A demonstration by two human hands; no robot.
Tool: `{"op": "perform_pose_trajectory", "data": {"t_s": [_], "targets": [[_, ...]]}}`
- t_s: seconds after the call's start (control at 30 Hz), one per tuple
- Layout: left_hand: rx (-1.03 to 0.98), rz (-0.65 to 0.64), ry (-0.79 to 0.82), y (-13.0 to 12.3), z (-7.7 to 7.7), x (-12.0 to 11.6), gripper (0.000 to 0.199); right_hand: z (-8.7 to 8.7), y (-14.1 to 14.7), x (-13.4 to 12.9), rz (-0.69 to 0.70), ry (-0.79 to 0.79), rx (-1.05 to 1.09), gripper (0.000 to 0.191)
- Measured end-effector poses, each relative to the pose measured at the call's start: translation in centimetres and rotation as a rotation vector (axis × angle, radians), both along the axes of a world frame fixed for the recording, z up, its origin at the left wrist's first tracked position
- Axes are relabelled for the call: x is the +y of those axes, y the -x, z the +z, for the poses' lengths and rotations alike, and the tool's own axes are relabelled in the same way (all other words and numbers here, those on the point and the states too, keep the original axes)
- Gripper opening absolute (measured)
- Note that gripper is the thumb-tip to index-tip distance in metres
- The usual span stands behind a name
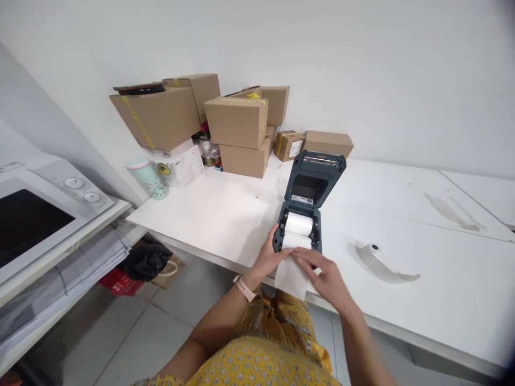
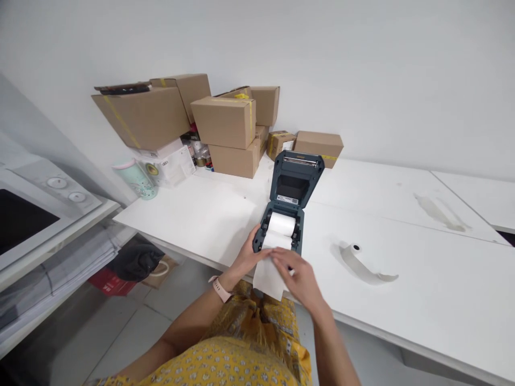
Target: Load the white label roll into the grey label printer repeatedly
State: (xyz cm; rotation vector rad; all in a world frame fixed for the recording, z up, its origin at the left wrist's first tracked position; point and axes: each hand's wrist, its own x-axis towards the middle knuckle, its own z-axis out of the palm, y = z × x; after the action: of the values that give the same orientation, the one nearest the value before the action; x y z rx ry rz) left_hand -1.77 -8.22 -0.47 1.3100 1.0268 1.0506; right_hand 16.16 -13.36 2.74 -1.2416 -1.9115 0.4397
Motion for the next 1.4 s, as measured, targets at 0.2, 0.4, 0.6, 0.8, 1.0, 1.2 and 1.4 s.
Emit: {"op": "perform_pose_trajectory", "data": {"t_s": [0.2, 0.4, 0.6, 0.8, 1.0, 1.2, 1.4], "targets": [[-0.107, -0.022, 0.044, 0.2, -0.9, -0.3, 0.095, 9.0, -4.6, 9.9, -0.451, -0.261, 0.225, 0.044], [-0.191, -0.046, 0.105, 0.6, -0.8, -1.3, 0.099, 14.4, -5.5, 20.3, -0.384, 0.048, 0.399, 0.059], [-0.218, -0.053, 0.134, 0.8, -0.8, -1.7, 0.098, 10.2, -3.3, 12.1, -0.313, -0.134, 0.338, 0.037], [-0.158, -0.038, 0.081, 1.5, -2.0, -2.4, 0.108, 0.8, -1.0, 1.5, -0.195, -0.239, -0.032, 0.041], [0.183, 0.183, -0.226, 1.2, 2.6, -1.2, 0.063, -3.8, 0.7, 0.5, -0.299, -0.293, 0.136, 0.044], [0.707, 0.026, -0.735, -2.7, 8.0, 5.3, 0.062, -3.5, 1.7, 1.4, -0.440, -0.226, 0.363, 0.031], [0.922, -0.175, -0.853, -4.3, 6.4, 7.1, 0.072, -4.2, 0.8, 1.7, -0.471, 0.274, 0.939, 0.090]]}}
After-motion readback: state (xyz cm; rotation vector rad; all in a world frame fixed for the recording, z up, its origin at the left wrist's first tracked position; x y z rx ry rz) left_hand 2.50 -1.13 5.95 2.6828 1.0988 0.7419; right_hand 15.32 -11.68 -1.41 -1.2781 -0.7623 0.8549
